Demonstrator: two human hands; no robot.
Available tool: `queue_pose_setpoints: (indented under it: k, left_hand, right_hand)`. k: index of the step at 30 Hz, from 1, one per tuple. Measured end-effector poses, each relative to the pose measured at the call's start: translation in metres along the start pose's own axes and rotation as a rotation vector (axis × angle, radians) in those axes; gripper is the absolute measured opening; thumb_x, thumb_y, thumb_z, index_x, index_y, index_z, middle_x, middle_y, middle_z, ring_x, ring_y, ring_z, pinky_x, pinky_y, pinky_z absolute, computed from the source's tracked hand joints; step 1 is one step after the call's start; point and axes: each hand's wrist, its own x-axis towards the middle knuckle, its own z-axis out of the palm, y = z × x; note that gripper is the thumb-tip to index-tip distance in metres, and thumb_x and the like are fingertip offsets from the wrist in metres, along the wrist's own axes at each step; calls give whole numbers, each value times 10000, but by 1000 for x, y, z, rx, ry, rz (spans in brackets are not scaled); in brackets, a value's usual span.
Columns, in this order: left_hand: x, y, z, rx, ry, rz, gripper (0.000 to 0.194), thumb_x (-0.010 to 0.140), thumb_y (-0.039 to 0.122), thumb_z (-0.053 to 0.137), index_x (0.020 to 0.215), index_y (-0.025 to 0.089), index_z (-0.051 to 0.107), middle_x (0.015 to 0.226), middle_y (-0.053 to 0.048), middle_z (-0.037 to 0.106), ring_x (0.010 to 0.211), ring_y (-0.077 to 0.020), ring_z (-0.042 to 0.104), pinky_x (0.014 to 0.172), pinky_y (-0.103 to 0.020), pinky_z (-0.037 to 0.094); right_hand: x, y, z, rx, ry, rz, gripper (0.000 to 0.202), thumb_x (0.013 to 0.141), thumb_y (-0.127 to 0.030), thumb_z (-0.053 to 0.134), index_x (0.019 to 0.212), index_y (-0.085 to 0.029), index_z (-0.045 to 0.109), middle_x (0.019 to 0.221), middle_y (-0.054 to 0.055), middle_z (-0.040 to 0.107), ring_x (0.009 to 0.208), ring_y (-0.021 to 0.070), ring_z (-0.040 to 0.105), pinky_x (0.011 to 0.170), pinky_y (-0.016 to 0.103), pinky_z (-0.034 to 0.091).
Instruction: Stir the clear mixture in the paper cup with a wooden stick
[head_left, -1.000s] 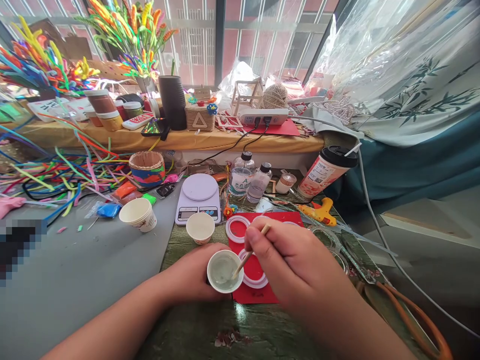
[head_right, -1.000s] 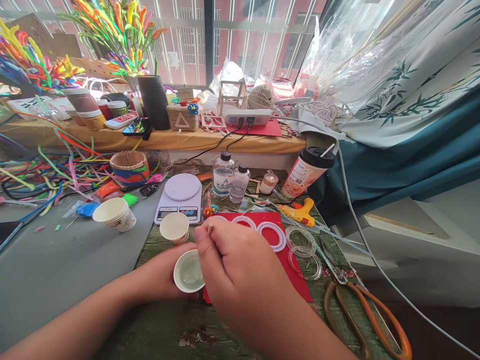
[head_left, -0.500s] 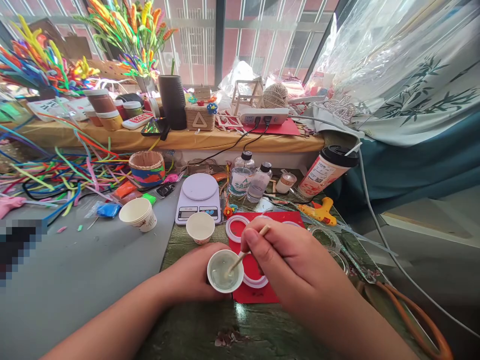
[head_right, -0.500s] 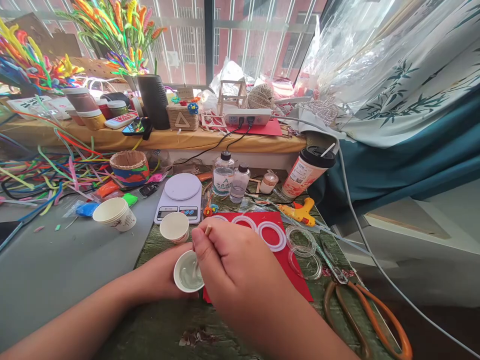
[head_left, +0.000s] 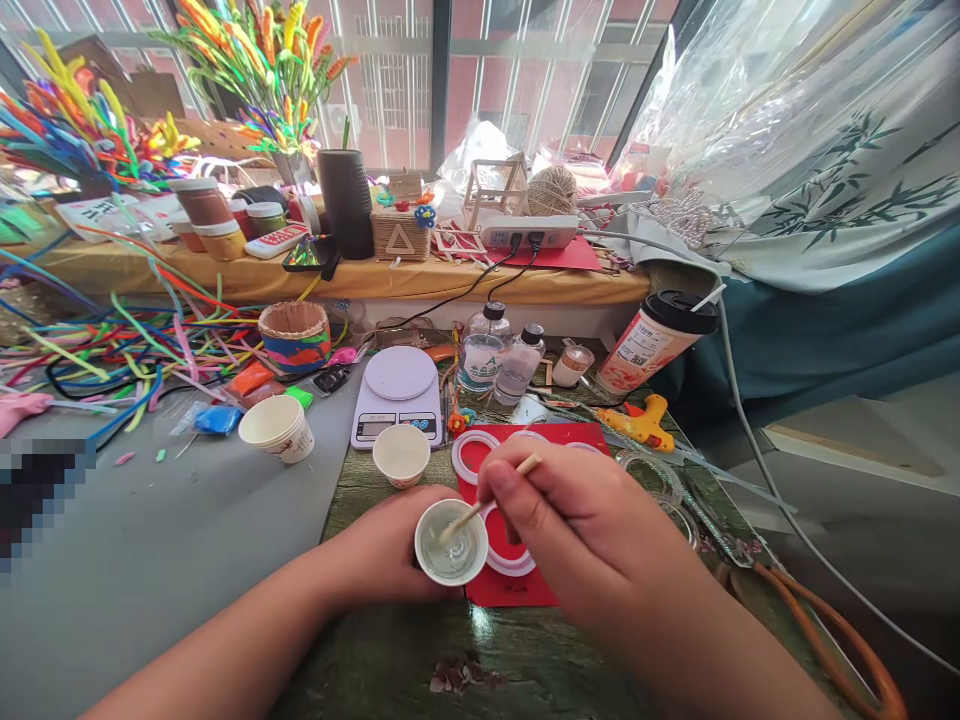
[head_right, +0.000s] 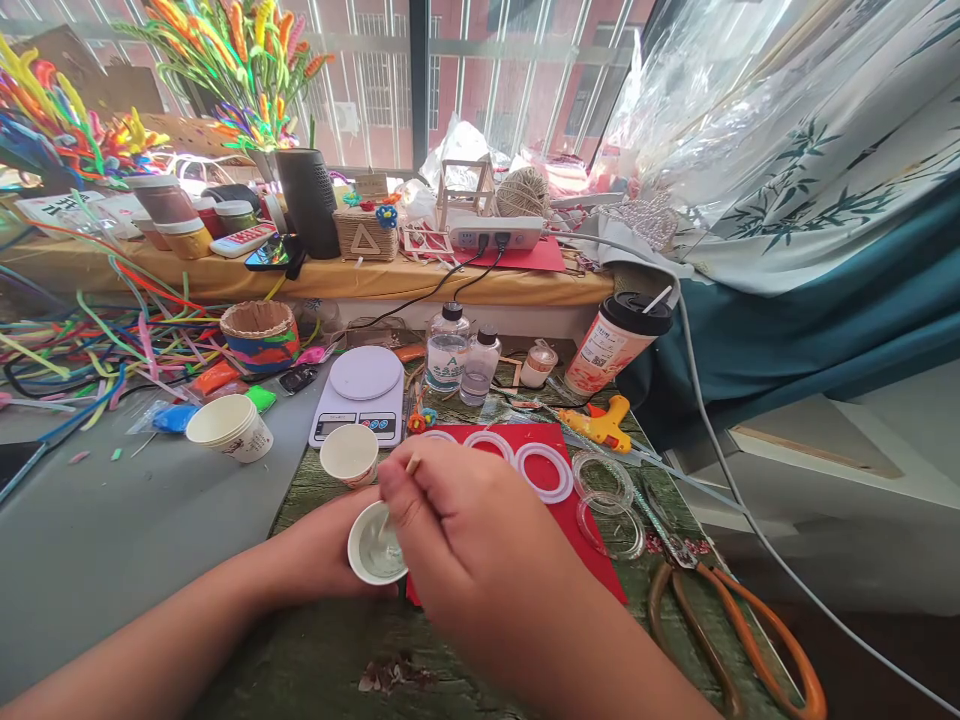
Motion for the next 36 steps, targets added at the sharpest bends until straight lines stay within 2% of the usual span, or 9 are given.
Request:
queue_pose_setpoints:
  k: [5,9,13,17,21,25,29,33,36]
  left_hand:
    - [0,0,0,-5,-7,-12,446,794,321,931,1182,246,723,1196,-65,830,1050,-314,799,889,-379,634]
    - [0,1,-1,-22,-12,6,460,795,331,937,1193,246,724,1218,-72,825,1096,-327,792,929,-391,635]
    - [0,0,0,-4,-5,-19,455,788,332,938,1183,252,727,1201,-64,831,1050,-310,795,894,-375,631]
    - [0,-2,0,0,-8,-6,461,794,334,937,1199,243,735,1207,-75,829,1086,-322,782,921,-381,632]
    - [-1,0,-1,10,-5,-22,457,786,328,936,1188,245,736,1197,-71,830,1050,-310,783,904,-377,639]
    - [-1,1,-2,8,-7,-8,472,786,325,936,1208,249,738,1195,-70,832,1069,-315,780,930,-384,643]
    - [-1,1,-1,7,-6,-22,451,782,314,933,1181,248,734,1190,-64,833,1051,-306,786,907,-372,639]
    - [0,1,-1,-7,-15,-9,458,790,302,926,1195,245,722,1207,-65,829,1078,-312,789,917,-373,631]
    - [-1,2,-1,-2,-4,-8,444,787,310,929,1169,239,713,1189,-60,825,1040,-295,791,890,-362,623]
  right_hand:
    - [-2,0,1,-35,83,25,414,1166,-304,481,759,-252,537,677,-31,631,590,147,552,547,292,387]
    - [-1,1,2,-2,-1,-17,392,1161,-281,475,782,-247,572,698,-34,653,612,142,587,563,286,401]
    - [0,1,2,-74,112,18,409,1162,-296,473,755,-256,500,674,-34,607,594,151,530,547,301,365]
    - [0,1,3,25,-29,-34,385,1176,-279,463,801,-251,549,707,-42,639,618,138,574,574,269,405]
    - [0,3,5,-54,106,18,411,1168,-297,462,760,-259,494,683,-29,611,600,156,528,562,302,365]
    - [-1,2,4,27,-9,21,394,1173,-308,458,794,-255,552,706,-26,650,620,154,583,576,289,400]
    - [0,2,3,-32,93,57,419,1164,-322,464,749,-263,481,672,-23,607,595,162,519,557,307,360]
    - [1,2,3,69,-35,44,392,1173,-336,473,806,-251,583,715,-23,651,625,153,583,575,278,411]
    - [0,4,0,27,51,90,422,1156,-340,501,744,-255,523,652,-26,598,579,153,521,534,286,365]
